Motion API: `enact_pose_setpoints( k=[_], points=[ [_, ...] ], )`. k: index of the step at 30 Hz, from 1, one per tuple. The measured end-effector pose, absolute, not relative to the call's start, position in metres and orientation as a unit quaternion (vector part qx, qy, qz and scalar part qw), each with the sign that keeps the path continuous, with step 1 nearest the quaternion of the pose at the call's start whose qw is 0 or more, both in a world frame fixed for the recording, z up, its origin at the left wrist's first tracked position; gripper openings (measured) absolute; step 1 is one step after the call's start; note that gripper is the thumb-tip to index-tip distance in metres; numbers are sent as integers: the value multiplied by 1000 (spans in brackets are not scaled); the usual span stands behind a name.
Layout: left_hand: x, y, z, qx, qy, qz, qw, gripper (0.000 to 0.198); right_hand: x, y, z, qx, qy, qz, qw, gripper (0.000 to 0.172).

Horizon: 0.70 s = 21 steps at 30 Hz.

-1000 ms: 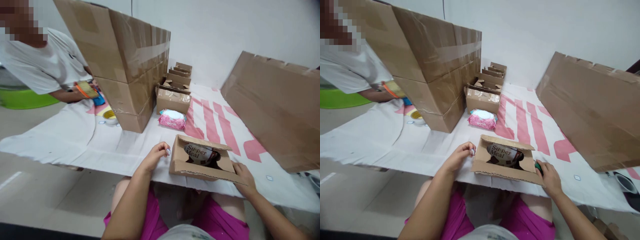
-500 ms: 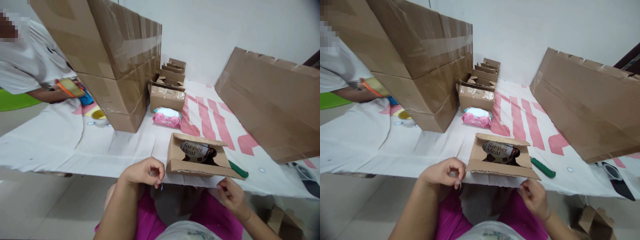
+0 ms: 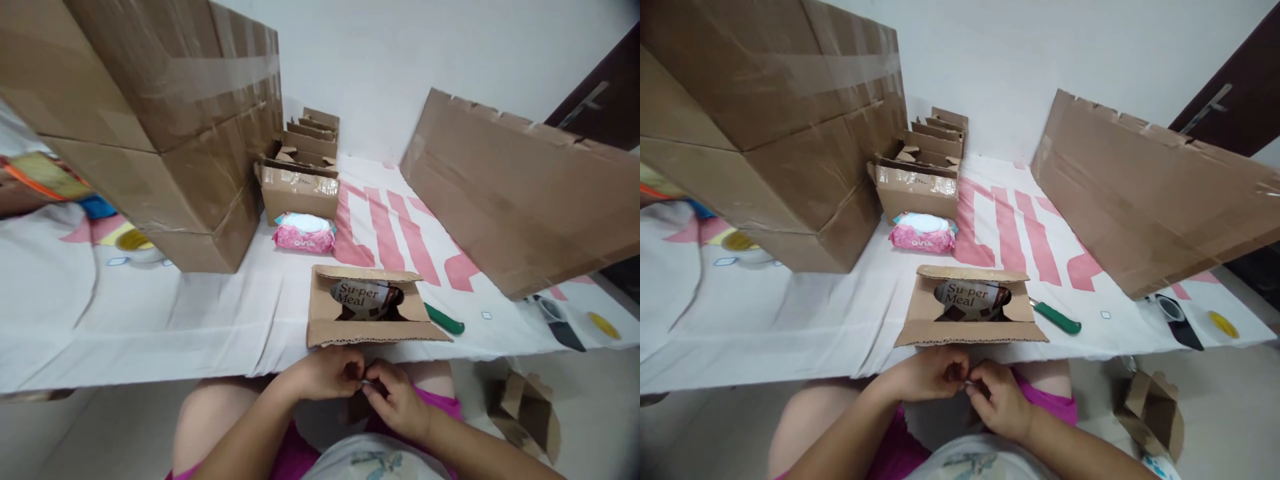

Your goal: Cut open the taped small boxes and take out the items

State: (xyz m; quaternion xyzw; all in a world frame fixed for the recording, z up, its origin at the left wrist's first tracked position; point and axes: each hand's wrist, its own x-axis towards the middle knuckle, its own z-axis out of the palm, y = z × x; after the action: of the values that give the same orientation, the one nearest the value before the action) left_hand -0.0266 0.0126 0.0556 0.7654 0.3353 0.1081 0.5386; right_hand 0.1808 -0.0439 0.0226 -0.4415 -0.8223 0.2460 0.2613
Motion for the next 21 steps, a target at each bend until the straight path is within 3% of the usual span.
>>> enact_pose_setpoints(
  k=[8, 14, 21],
  points=[
    [-32, 14, 51, 735, 323, 88, 589, 31, 323, 22, 36, -705, -658, 117, 236, 38],
    [-28, 14, 46, 748, 339, 92, 563, 29, 450, 69, 51, -853, -507, 69, 105, 33],
    [-27, 15, 43, 745, 343, 84, 566, 28, 492, 79, 37, -897, -429, 100, -25, 28]
  ],
)
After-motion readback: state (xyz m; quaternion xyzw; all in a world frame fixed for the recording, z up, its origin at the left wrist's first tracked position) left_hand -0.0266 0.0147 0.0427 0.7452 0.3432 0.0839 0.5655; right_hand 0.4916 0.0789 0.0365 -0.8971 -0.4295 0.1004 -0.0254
